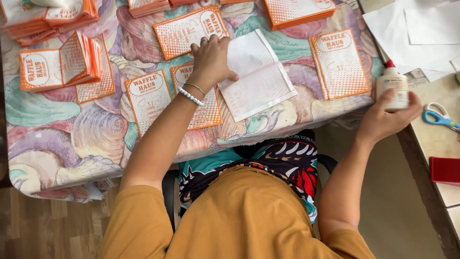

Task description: Applying glue to the edges of paper templates and folding them to assemble bags.

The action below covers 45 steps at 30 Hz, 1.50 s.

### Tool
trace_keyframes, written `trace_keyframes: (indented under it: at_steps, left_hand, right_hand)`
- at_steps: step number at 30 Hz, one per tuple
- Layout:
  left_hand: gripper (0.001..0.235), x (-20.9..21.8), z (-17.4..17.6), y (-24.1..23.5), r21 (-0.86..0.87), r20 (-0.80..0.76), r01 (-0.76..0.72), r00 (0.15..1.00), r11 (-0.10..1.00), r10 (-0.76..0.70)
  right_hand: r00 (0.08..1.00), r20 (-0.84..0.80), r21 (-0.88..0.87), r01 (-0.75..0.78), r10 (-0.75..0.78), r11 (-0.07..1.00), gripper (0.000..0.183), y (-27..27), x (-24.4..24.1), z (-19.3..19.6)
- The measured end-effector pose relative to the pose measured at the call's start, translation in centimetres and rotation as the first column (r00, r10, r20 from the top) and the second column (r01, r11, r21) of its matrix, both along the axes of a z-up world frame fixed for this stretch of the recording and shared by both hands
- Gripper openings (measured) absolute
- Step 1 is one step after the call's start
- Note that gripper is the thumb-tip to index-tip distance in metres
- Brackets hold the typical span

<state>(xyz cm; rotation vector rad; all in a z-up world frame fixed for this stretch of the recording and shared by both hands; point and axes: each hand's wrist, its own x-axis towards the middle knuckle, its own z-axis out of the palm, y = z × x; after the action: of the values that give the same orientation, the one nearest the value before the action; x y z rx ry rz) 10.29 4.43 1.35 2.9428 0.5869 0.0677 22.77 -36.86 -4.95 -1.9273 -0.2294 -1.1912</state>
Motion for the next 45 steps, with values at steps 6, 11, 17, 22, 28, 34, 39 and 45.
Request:
trace_keyframes:
  at_steps: [6, 11, 17, 22, 28, 34, 39, 45]
  left_hand:
    - [0.073, -1.0, 2.5, -2.6, -0.139, 0.273, 0.112, 0.959, 0.984, -0.070]
    - [0.066, -5.5, 4.6, -7.9, -0.291, 0.298, 0.312, 0.928, 0.904, -0.225]
    - [0.098, -6.9, -0.4, -8.3, -0.098, 0.281, 0.377, 0.898, 0.921, -0.338]
    - [0.065, -4.5, 2.4, -8.9, -0.231, 0.230, 0.169, 0.966, 0.958, -0.115]
    - [0.067, -0.2, -0.1, -8.6, -0.155, 0.028, 0.054, 0.998, 0.986, -0.051]
    - [0.036, -3.1, -0.3, -10.8, -0.485, 0.128, 0.041, 0.991, 0.873, 0.025]
    - [0.022, -10.5, 1.8, -15.1, -0.862, 0.496, 0.427, 0.822, 0.274, 0.278]
    - [0.023, -14.1, 2.2, -17.5, -0.856, 0.509, 0.499, 0.766, 0.136, 0.392]
  right_hand:
    - [0.967, -0.242, -0.277, 0.007, -0.077, 0.961, 0.062, -2.3, -0.2, 0.2]
    - [0.991, -0.131, -0.296, 0.002, -0.042, 0.955, 0.057, -2.2, -4.0, 2.8]
    - [0.942, -0.204, 0.013, -0.270, 0.267, 0.963, 0.037, 1.4, -12.0, 3.4]
    - [0.647, -0.445, 0.355, -0.507, 0.619, 0.785, 0.055, 3.1, -13.1, -3.4]
    - [0.607, -0.434, 0.378, -0.548, 0.666, 0.746, 0.061, 3.8, -13.7, -2.7]
    - [0.701, -0.358, 0.313, -0.533, 0.617, 0.786, 0.072, 3.4, -13.2, -1.1]
    - [0.438, -0.084, 0.517, -0.749, 0.895, 0.415, 0.098, 4.7, -12.7, 5.0]
    - [0.371, 0.025, 0.541, -0.786, 0.928, 0.299, 0.093, 5.6, -14.1, 6.8]
